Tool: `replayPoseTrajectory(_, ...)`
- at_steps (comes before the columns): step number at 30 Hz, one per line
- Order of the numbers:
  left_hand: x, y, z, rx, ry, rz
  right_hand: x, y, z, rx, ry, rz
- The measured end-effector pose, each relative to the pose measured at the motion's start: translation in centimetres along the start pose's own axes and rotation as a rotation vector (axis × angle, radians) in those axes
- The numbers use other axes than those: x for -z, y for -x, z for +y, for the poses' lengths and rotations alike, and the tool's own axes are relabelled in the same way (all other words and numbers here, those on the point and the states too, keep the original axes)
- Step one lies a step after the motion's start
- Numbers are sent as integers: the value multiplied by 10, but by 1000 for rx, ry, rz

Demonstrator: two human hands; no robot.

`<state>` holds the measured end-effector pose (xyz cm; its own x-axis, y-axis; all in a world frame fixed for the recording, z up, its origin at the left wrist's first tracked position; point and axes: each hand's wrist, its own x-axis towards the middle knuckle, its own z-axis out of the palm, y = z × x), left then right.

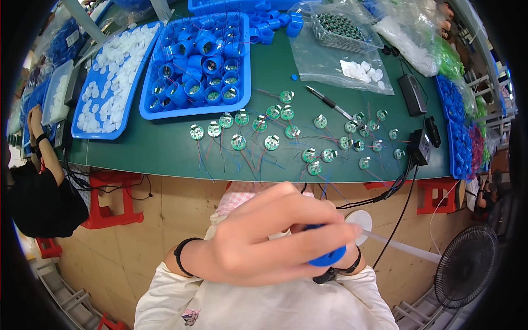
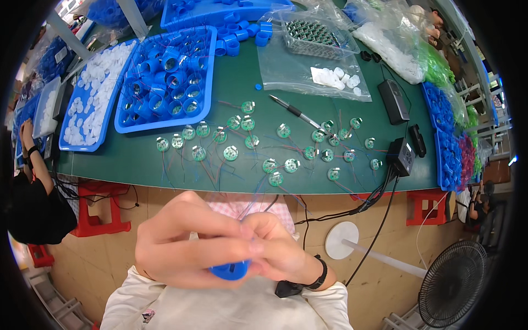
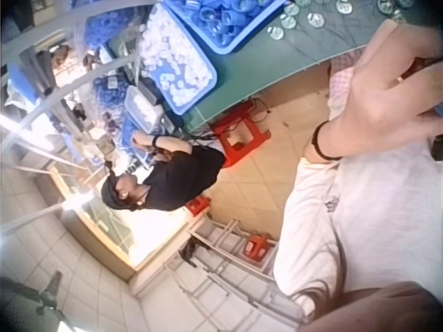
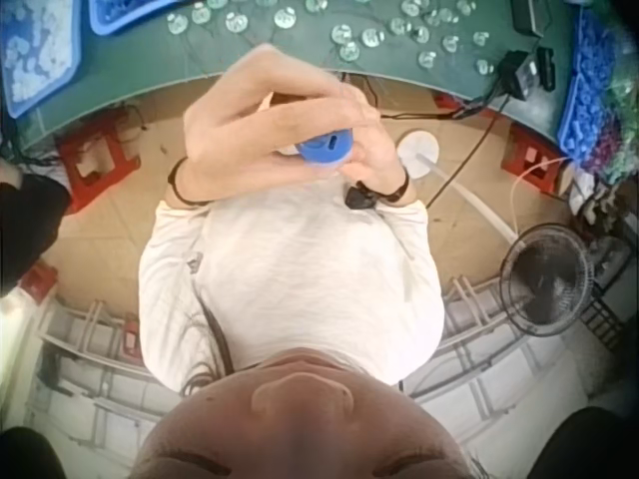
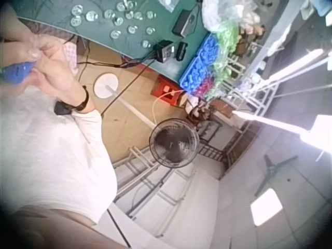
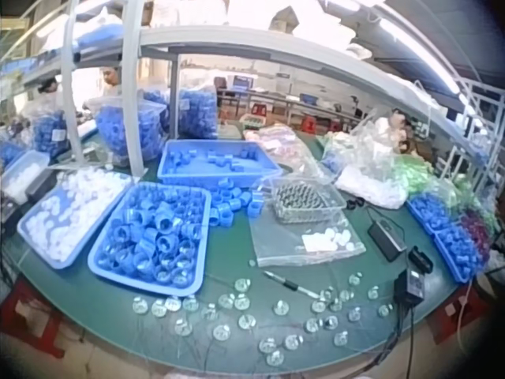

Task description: The recorder is assembling small electronic circuit boards into blue plastic cylindrical housings on a factory assembly line.

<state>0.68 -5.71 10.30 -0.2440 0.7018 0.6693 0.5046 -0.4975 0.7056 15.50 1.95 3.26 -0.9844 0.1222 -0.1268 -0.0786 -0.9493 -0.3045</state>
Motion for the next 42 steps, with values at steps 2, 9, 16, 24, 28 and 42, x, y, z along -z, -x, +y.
replayPoseTrajectory(2,4,-3,0,-9,39,-15,-4,4,0,-57,-30,10)
replayPoseTrajectory(9,5,-4,-8,-7,138,-56,-19,3,-5,-122,-12,30)
replayPoseTrajectory(16,9,-8,-14,-8,61,-50,-18,8,-12,-228,-133,-25)
replayPoseTrajectory(24,-15,2,-18,-136,19,126,-32,11,-13,-173,-44,57)
replayPoseTrajectory(28,-5,-2,-16,-92,63,58,-30,6,-11,-114,-4,27)
replayPoseTrajectory(42,0,1,-15,229,360,-203,-36,7,-8,-207,-46,148)
